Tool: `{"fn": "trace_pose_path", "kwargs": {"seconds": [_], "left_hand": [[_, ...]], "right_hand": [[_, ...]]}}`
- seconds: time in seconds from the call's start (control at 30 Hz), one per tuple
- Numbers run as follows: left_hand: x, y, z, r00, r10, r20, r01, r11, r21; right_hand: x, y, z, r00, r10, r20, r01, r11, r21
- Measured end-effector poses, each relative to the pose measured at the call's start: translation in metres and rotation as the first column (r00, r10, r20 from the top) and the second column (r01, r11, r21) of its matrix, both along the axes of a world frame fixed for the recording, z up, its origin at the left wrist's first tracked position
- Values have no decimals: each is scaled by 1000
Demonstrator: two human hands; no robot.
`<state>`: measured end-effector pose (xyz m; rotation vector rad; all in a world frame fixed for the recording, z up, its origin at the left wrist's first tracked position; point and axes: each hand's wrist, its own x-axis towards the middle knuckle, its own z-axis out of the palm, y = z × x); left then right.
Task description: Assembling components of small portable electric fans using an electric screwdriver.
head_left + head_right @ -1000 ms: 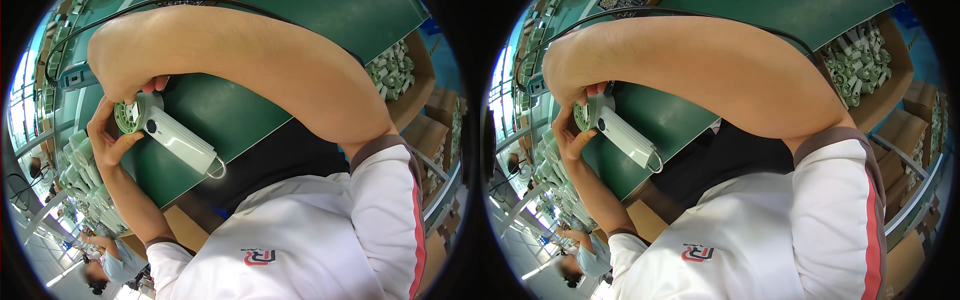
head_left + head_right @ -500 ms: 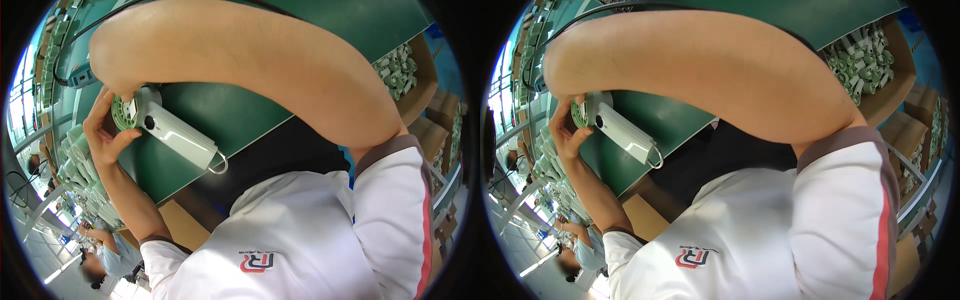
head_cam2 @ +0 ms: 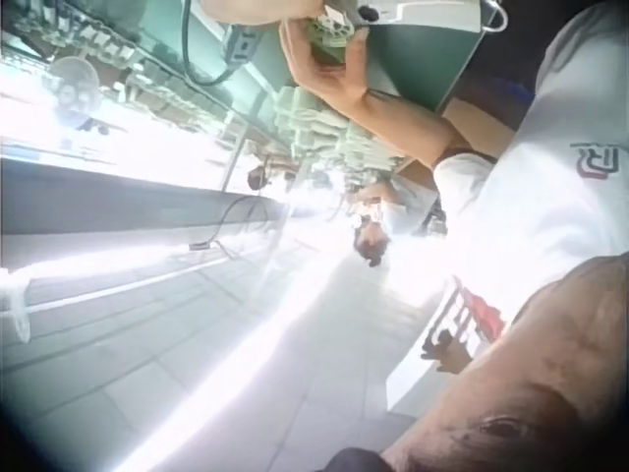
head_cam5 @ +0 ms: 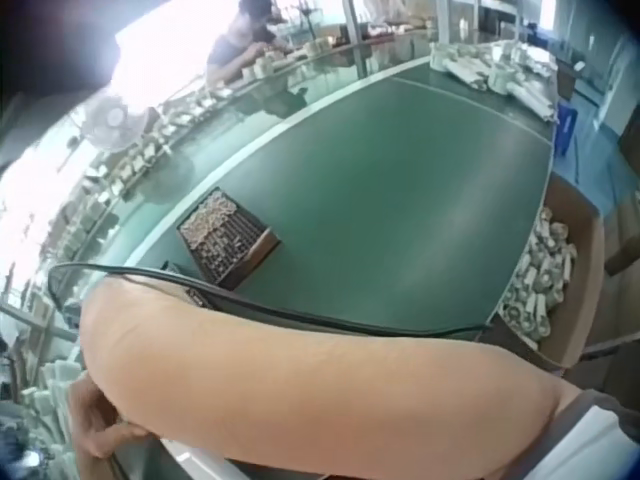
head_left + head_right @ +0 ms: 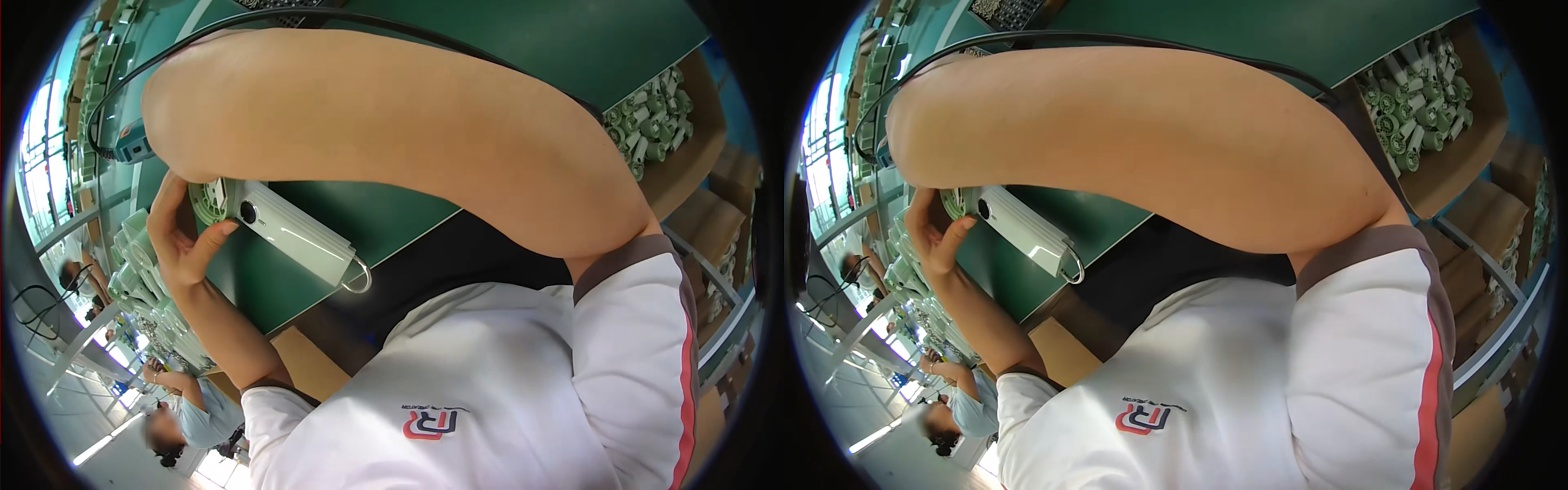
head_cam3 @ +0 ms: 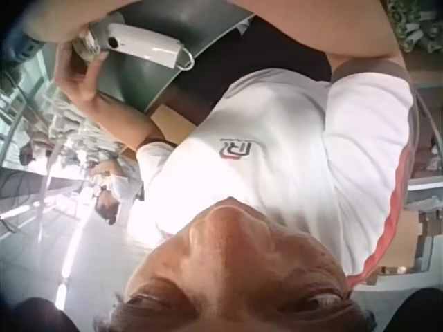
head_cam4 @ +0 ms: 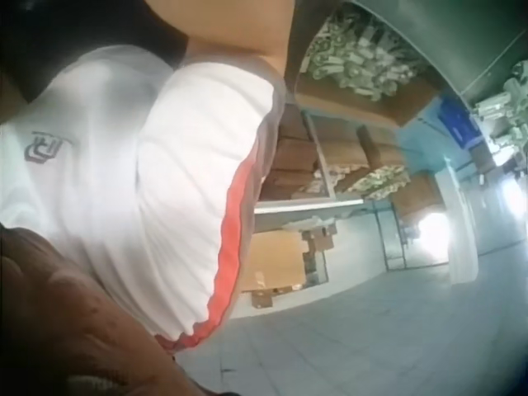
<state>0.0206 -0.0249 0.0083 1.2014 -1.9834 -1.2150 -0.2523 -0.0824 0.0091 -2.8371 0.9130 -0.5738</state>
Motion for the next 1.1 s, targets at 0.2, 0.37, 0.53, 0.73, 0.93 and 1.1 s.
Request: {"fn": "trace_pose_path", "kwargs": {"seconds": [0.2,0.37,0.53,0.73,0.93,1.1], "left_hand": [[-16,1,32,933,-47,356,118,977,-178],[-20,-3,39,897,-87,432,155,980,-123],[-40,-12,42,849,-222,479,343,922,-179],[-44,-11,41,847,-282,451,378,915,-138],[-26,9,34,886,-150,439,256,947,-193],[-18,18,34,914,-18,405,105,975,-195]], "right_hand": [[-24,2,-5,996,-82,31,82,997,-9],[-39,3,-12,990,-138,14,138,990,-14],[-47,-1,-14,985,-174,-8,174,984,-28],[-64,-6,-16,971,-237,-38,235,970,-55],[-81,-3,-23,948,-309,-76,302,949,-90],[-87,2,-29,931,-349,-102,338,935,-111]]}}
